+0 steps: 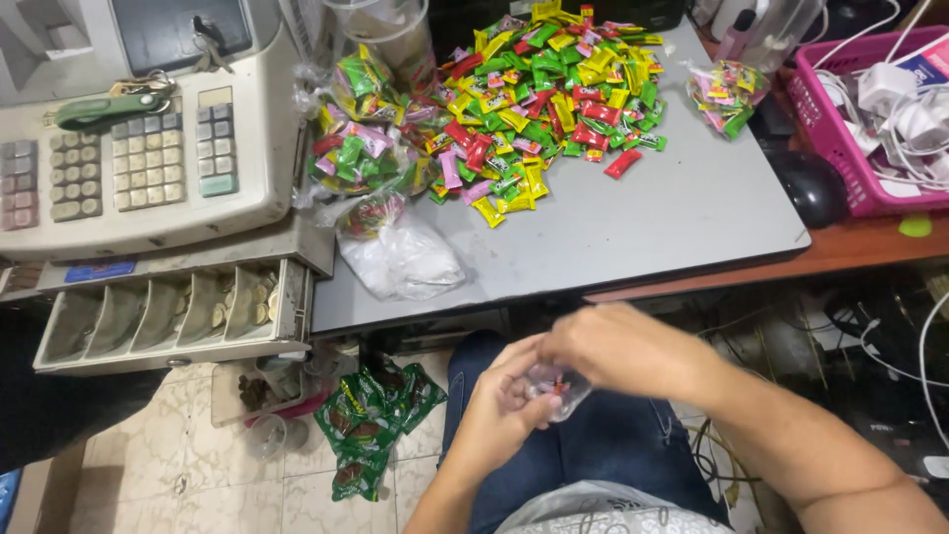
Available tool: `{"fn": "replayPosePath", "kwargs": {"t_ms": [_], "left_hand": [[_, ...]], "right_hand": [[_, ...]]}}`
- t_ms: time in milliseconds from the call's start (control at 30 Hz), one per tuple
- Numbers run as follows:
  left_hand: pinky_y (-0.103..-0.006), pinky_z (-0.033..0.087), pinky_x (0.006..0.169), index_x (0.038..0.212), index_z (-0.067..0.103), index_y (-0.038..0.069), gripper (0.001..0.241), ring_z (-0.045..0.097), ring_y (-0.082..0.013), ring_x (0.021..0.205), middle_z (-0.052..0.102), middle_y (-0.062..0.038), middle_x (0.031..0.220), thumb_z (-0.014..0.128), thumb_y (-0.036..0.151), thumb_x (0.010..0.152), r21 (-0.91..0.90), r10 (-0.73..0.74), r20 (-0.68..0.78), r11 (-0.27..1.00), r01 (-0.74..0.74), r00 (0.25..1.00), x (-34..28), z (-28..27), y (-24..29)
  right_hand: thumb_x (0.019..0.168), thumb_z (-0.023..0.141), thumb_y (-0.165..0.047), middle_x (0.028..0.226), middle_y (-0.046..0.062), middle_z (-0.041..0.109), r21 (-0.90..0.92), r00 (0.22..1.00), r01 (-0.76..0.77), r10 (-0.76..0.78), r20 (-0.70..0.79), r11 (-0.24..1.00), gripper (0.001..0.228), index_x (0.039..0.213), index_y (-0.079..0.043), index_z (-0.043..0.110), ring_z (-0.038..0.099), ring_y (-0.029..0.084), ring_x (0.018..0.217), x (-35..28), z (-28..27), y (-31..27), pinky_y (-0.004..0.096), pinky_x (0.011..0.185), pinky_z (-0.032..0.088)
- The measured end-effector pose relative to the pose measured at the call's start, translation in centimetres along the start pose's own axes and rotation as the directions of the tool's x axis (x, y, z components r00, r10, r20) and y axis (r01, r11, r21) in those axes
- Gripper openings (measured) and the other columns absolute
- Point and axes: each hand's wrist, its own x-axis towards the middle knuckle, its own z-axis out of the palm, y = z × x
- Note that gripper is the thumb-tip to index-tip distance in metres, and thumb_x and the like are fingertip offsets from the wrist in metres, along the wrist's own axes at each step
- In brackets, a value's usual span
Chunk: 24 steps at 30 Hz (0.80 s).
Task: Bagging small individually wrapped candies into clear plastic bags at a checkout counter
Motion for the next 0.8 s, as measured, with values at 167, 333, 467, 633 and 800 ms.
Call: {"fn": "replayPosePath", "kwargs": {"t_ms": [167, 333, 467, 633, 800], "left_hand": [[-0.0352, 0.048, 0.108, 0.111, 0.080, 0.018, 0.033, 0.049, -0.0285, 0.147, 0.070, -0.013, 0.136, 0.068, 0.000, 0.087, 0.569, -0.031, 0.097, 0.822, -0.030, 0.995, -0.5, -2.2, -3.6], [-0.0351, 0.052, 0.098, 0.116, 0.074, 0.004, 0.030, 0.069, -0.0302, 0.114, 0.074, -0.009, 0.124, 0.059, 0.007, 0.090, 0.738, -0.335, 0.033, 0.644, 0.203, 0.942, -1.9, -1.8, -4.6], [-0.0373, 0.051, 0.097, 0.118, 0.073, 0.007, 0.031, 0.068, -0.0295, 0.111, 0.071, -0.007, 0.122, 0.058, 0.008, 0.090, 0.737, -0.349, 0.057, 0.647, 0.196, 0.935, -2.7, -2.3, -4.0], [-0.0337, 0.047, 0.105, 0.122, 0.070, 0.004, 0.039, 0.067, -0.0273, 0.118, 0.071, -0.009, 0.126, 0.067, 0.003, 0.084, 0.713, -0.250, 0.120, 0.696, 0.092, 0.961, -2.8, -1.7, -3.7], [-0.0320, 0.050, 0.100, 0.119, 0.072, 0.006, 0.036, 0.070, -0.0236, 0.113, 0.072, -0.008, 0.124, 0.073, 0.008, 0.083, 0.566, -0.093, 0.164, 0.824, -0.017, 0.982, -1.5, -1.2, -1.9]], "right_hand": [[0.097, 0.063, -0.040, 0.094, 0.009, 0.075, -0.029, 0.876, -0.136, 0.106, -0.470, 0.990, 0.030, 0.116, -0.017, 0.068, 0.070, 0.035, 0.086, 6.6, -2.6, 5.5, 0.050, 0.076, 0.052], [0.085, 0.080, -0.056, 0.121, 0.021, 0.053, -0.093, 0.759, -0.385, 0.258, -0.598, 0.918, 0.069, 0.122, -0.002, 0.060, 0.053, 0.043, 0.110, 14.4, -1.1, 11.5, 0.058, 0.083, 0.052], [0.089, 0.067, -0.019, 0.104, 0.023, 0.058, -0.113, 0.753, -0.298, 0.161, -0.638, 0.948, 0.034, 0.117, -0.001, 0.058, 0.060, 0.046, 0.093, 14.1, -0.7, 14.0, 0.058, 0.081, 0.048], [0.088, 0.068, -0.005, 0.102, 0.013, 0.078, 0.184, 0.756, -0.136, 0.222, -0.616, 0.973, 0.020, 0.106, -0.003, 0.075, 0.072, 0.031, 0.092, 10.8, -2.5, 16.0, 0.043, 0.083, 0.050], [0.088, 0.071, -0.011, 0.091, 0.008, 0.077, 0.544, 0.671, -0.037, 0.425, -0.608, 0.838, 0.015, 0.103, -0.006, 0.073, 0.072, 0.019, 0.082, 6.2, -5.0, 11.4, 0.031, 0.066, 0.053]]}}
